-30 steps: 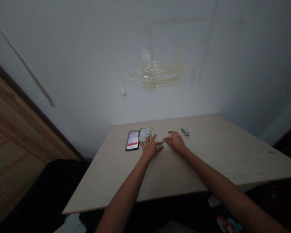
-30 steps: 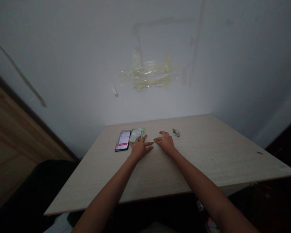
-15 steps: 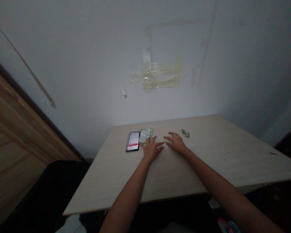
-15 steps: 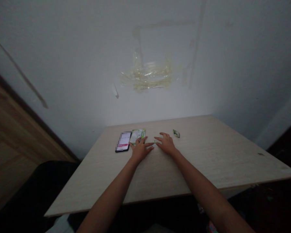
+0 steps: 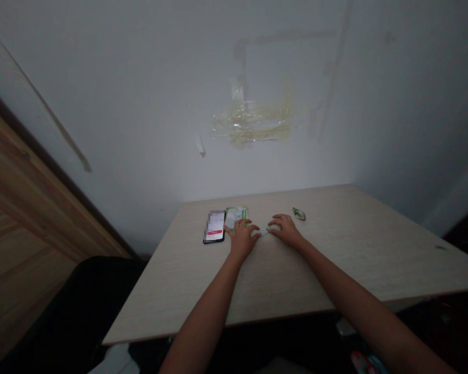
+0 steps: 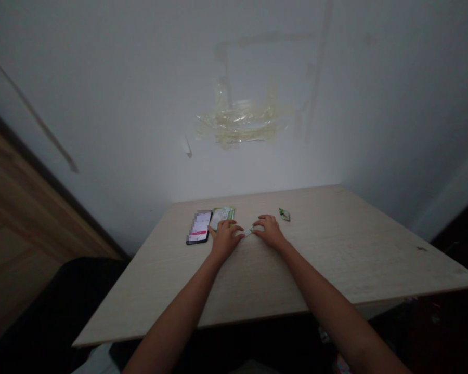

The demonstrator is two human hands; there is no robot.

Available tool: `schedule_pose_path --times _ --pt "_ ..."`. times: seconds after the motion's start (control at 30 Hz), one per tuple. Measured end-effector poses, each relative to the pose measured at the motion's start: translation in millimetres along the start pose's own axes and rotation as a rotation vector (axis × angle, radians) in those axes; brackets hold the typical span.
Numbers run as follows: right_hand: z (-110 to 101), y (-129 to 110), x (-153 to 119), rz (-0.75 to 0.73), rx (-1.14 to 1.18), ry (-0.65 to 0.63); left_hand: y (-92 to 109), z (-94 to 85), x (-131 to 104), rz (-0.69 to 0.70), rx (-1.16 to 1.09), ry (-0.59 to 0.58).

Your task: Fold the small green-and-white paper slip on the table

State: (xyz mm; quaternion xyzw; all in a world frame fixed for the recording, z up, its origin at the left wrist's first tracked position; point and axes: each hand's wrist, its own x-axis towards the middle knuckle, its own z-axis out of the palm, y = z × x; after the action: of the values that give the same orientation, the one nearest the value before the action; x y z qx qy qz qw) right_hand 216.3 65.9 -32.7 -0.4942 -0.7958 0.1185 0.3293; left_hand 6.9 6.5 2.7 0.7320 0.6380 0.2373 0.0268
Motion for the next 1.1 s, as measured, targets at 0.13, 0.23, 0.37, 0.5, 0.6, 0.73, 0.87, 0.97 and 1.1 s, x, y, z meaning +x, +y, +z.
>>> schedule_pose_path --times 0.13,0.23,0.37,0.5,0.6,0.73,0.87,0.97,1.1 --pt "-1.1 0.3 -0.3 -0.003 0.024 0.013 -0.9 1.6 0.5 0.011 -0.008 -0.006" --pt "-1.5 0.5 -1.5 -0.003 0.047 0.022 -1.3 2.3 0.5 0.023 -0.013 -0.007" --pt "-1.3 2.4 -1.4 0.004 0.08 0.035 -1.2 1.7 0.6 0.016 -0.01 -0.033" --pt "-1.4 3.3 -0.2 0.02 0.101 0.042 -2.4 1.6 1.7 0.023 -0.023 -0.056" --pt "-2.1 1.9 0.0 0.021 0.124 0.06 -4.0 2.1 2.9 0.025 -0.04 -0.065" --pt "-3.2 -0.3 -0.2 0.013 0.188 0.095 -4.6 2.4 4.3 -0.006 -0.087 -0.054" --pt "-3.3 -0.8 0.3 0.009 0.252 0.126 -2.4 3.1 4.5 -0.046 -0.162 -0.037" --pt "-2.5 -0.9 0.9 0.023 0.3 0.139 0.2 4.1 3.7 -0.062 -0.205 -0.029" --pt "-0.5 -2.5 1.0 0.049 0.349 0.142 2.4 3.2 2.6 -0.068 -0.224 -0.01"
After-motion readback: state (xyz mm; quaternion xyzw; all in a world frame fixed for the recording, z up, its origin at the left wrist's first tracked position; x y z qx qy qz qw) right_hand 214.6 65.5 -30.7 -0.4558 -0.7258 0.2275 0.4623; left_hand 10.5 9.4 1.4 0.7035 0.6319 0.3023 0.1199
